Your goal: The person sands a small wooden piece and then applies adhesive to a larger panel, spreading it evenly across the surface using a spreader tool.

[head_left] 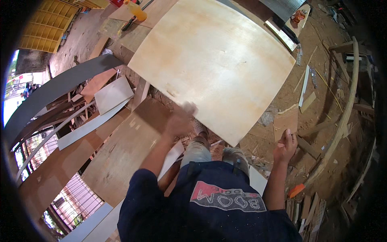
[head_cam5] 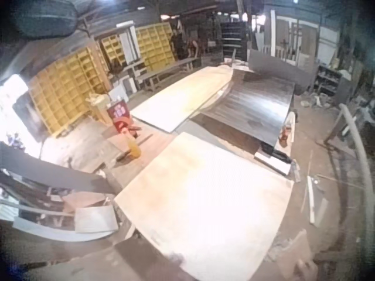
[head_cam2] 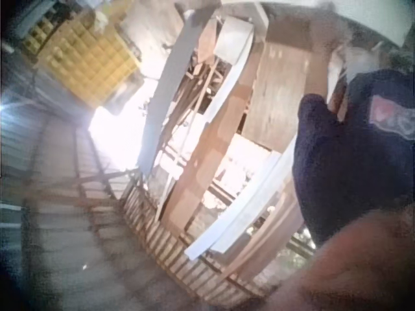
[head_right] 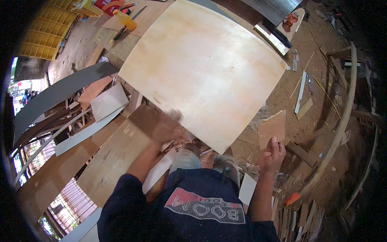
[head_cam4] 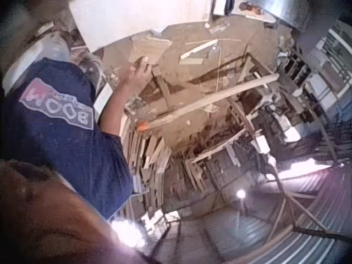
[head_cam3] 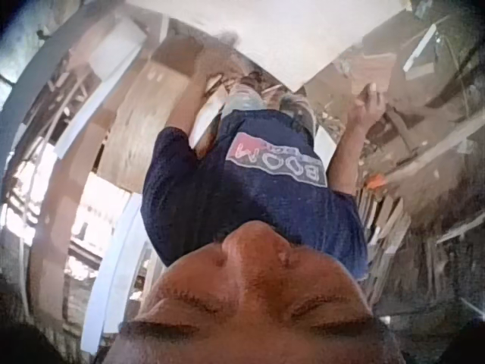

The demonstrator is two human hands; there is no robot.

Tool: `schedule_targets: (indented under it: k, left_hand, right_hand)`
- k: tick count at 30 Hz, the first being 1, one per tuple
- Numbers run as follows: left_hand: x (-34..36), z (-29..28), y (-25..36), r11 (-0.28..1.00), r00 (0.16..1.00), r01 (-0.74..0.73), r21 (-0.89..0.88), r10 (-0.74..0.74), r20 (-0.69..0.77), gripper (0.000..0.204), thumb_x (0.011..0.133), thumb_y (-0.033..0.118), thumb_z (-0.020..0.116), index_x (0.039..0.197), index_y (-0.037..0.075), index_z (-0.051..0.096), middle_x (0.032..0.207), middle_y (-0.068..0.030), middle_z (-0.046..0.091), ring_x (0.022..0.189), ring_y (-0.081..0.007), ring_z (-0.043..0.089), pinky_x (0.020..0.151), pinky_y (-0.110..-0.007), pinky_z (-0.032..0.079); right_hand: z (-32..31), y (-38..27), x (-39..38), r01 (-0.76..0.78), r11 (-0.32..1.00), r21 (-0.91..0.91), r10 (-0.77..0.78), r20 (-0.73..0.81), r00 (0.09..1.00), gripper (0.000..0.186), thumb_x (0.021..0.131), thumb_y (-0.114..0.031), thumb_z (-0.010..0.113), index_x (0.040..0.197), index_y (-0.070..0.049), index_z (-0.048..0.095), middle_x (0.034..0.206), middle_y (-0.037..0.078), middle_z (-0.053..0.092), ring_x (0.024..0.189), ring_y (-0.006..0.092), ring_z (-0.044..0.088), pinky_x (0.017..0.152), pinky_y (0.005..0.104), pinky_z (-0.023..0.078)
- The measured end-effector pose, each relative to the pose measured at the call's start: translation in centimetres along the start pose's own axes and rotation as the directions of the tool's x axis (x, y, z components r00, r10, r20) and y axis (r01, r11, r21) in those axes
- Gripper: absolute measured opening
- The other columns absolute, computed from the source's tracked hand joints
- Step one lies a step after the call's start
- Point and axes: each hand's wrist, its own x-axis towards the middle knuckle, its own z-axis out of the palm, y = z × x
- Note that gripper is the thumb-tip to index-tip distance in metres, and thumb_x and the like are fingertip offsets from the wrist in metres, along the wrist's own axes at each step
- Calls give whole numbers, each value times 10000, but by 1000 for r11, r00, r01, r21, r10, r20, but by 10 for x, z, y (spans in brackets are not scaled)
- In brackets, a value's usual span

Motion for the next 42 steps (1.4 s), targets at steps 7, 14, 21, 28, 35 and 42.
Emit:
schedule_targets:
  k: [7,14,21,28,35,42]
  left_hand:
    - [7,-42,-138,884,727,459,86,-318,-609,648,1043,404,523,1542,6,409,1580,-229,435,1484,-411,371,1206,-514,315]
    - [35,26,-105,489,464,305,-818,-826,-321,710,957,502,707,1282,-106,536,1174,-235,636,1069,-304,614,934,-409,491]
    - [-13,123,27,324,710,265,-908,-703,-43,790,898,512,772,1289,-126,518,1217,-244,617,1109,-344,602,975,-452,473]
    - [-21,82,98,493,846,117,-862,-504,-174,965,891,468,773,1486,-152,334,1481,-360,430,1430,-434,397,1189,-469,310]
    - [-15,61,100,971,828,205,-127,-241,-507,949,898,401,704,1548,-126,259,1596,-367,259,1524,-491,201,1255,-581,122]
    - [-72,138,245,869,900,-380,-317,426,89,795,887,379,664,1461,-108,409,1546,-297,424,1500,-418,330,1254,-569,155]
  right_hand:
    - [42,7,-67,-17,999,-27,15,-47,999,108,1026,-146,632,1008,-40,624,953,-29,605,877,54,555,791,219,425]
    - [63,3,-117,70,997,22,-71,48,996,125,1027,-132,627,1066,-19,662,963,-18,627,854,54,544,814,229,444]
    - [51,-10,-136,59,998,-26,-60,-52,997,192,1019,-202,639,1080,-21,661,951,-10,659,912,85,614,836,253,465]
    - [15,-22,-116,74,997,-23,-74,-2,997,82,1011,-122,638,995,-42,654,902,-27,618,821,58,552,768,236,434]
    - [-35,-25,-89,14,999,36,-17,88,996,116,985,-100,670,1053,-5,669,971,-2,644,860,77,564,781,247,438]
    - [-51,-58,-73,-32,998,46,29,62,998,174,998,-38,638,838,-82,587,838,-42,563,763,32,503,726,212,428]
